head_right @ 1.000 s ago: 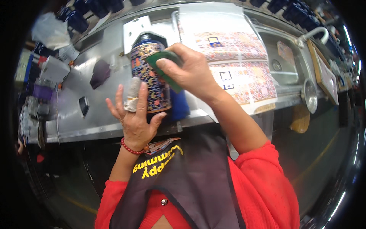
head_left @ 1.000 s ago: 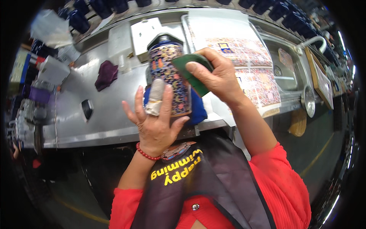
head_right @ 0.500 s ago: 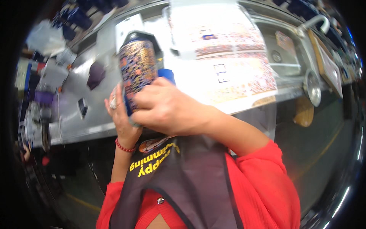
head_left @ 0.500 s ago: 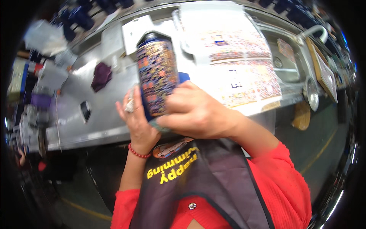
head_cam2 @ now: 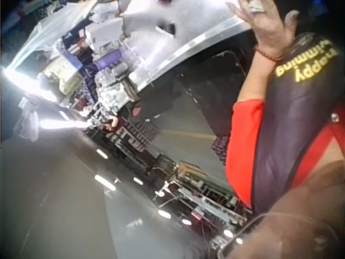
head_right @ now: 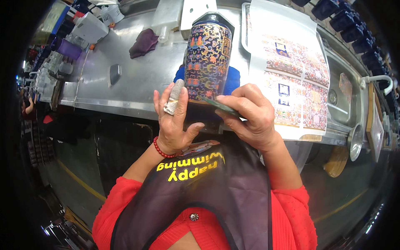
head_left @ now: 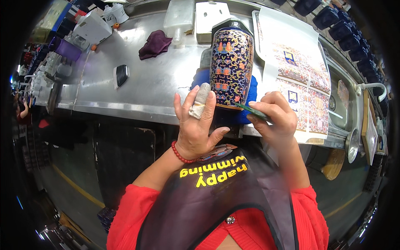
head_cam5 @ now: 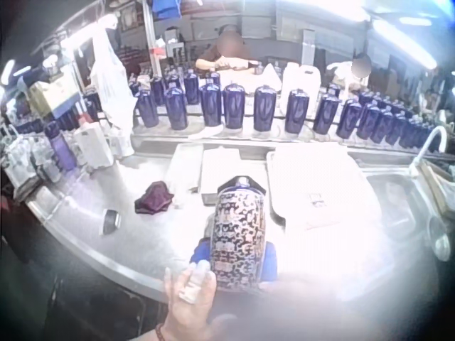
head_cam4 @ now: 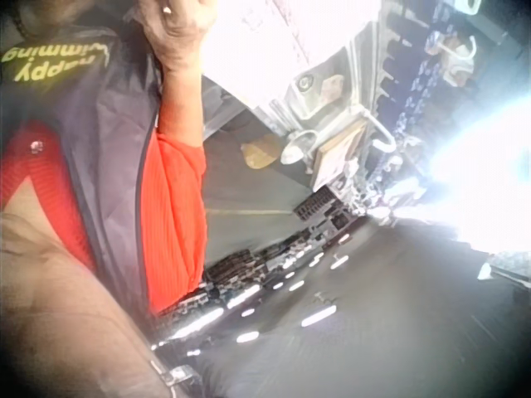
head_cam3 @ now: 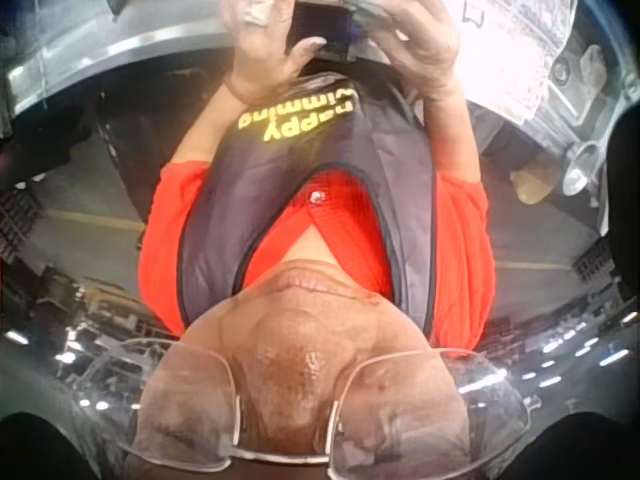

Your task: The person applies a decorative sticker to a blue bottle, smoothing it with a green tool and fingers. They then place the finished bottle aside and pick up another blue bottle to repeat the process.

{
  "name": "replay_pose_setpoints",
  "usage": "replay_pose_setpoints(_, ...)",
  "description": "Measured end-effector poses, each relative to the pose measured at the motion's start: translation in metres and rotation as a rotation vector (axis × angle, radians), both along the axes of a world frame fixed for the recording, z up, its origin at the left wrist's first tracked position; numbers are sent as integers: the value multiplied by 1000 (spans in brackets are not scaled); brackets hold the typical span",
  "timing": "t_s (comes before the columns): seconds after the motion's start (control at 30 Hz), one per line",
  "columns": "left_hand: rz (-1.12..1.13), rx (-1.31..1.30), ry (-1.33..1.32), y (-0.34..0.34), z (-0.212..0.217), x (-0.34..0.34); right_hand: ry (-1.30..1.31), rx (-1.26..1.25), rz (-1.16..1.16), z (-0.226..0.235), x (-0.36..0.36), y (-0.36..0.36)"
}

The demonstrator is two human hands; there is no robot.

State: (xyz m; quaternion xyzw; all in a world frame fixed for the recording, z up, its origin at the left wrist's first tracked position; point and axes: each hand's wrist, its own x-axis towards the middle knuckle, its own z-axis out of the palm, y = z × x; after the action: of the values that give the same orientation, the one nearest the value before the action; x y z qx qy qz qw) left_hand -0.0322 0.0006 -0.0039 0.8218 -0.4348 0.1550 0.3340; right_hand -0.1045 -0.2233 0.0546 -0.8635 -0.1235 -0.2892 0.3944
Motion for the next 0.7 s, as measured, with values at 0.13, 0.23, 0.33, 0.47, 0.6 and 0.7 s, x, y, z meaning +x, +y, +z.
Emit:
replay_pose_setpoints(0.13, -16, -7, -24, -2, 9, 0, -7, 65, -94, -8, 1, -2)
replay_pose_setpoints(0.23, -1, 27, -39, -9, 17, 6, -43, -46, -114, -12, -1, -3)
replay_pose_setpoints(0.33, 53, 94, -69, -20, 22, 17, -43, -130, 203, -13, -5, -4)
replay_pose_setpoints(0.47, 65, 80, -107, -21, 22, 31, -58, -31, 24, -13, -7, -7)
replay_pose_setpoints(0.6, 21, 15, -64, -18, 14, 36, 27, -7, 296, -16, -8, -9)
replay_pose_setpoints(0.7, 5, -38, -25, -17, 7, 37, -12, 37, 60, -19, -9, -8)
